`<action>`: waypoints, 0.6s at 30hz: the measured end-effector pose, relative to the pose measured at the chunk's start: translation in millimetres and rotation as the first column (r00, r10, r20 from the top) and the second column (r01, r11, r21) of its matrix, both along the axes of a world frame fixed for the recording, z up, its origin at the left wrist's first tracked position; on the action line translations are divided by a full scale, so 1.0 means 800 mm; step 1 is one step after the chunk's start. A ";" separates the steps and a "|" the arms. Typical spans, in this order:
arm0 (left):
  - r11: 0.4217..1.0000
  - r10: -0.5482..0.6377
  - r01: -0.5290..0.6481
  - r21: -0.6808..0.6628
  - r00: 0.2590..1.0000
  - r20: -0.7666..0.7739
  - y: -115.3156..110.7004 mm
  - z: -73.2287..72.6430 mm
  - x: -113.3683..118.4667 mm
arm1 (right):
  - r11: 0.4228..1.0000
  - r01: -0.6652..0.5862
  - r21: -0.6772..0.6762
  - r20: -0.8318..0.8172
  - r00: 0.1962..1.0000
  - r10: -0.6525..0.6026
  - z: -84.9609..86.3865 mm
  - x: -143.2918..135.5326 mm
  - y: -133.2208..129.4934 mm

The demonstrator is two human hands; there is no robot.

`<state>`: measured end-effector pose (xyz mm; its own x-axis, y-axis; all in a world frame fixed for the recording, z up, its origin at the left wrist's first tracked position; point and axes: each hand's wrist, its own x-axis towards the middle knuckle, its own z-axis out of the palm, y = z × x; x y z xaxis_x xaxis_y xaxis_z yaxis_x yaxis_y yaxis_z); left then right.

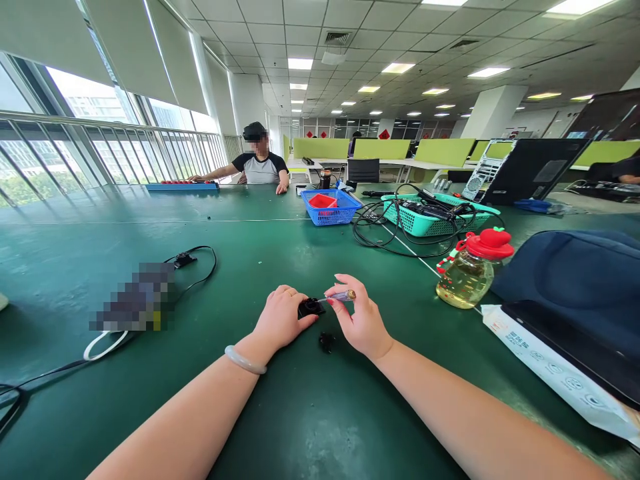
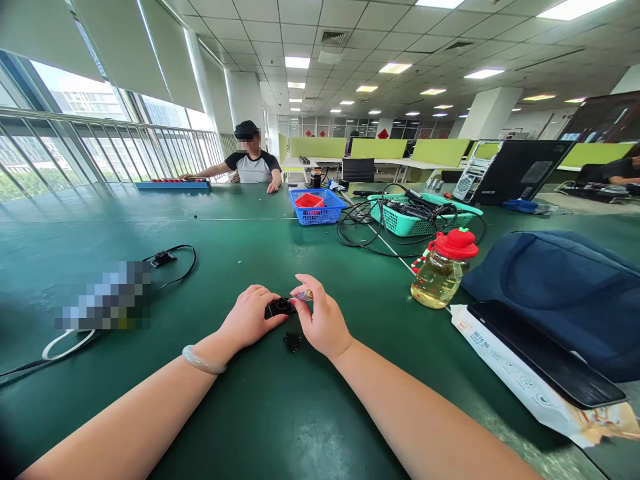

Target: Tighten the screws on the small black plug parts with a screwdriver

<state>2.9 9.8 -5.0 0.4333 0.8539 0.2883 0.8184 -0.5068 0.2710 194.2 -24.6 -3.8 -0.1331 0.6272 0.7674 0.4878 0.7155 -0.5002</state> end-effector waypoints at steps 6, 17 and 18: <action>1.000 -0.010 0.010 0.000 1.000 0.029 -0.005 0.003 0.002 | 0.996 -0.003 -0.089 -0.032 0.999 0.000 -0.002 0.000 0.004; 1.000 -0.015 0.013 0.025 0.998 0.066 -0.007 0.007 0.004 | 0.976 -0.034 -0.215 -0.070 0.997 0.019 -0.001 0.000 0.008; 0.999 -0.018 0.015 0.032 0.997 0.073 -0.007 0.007 0.004 | 0.978 -0.039 -0.205 -0.084 0.996 0.022 -0.001 0.000 0.007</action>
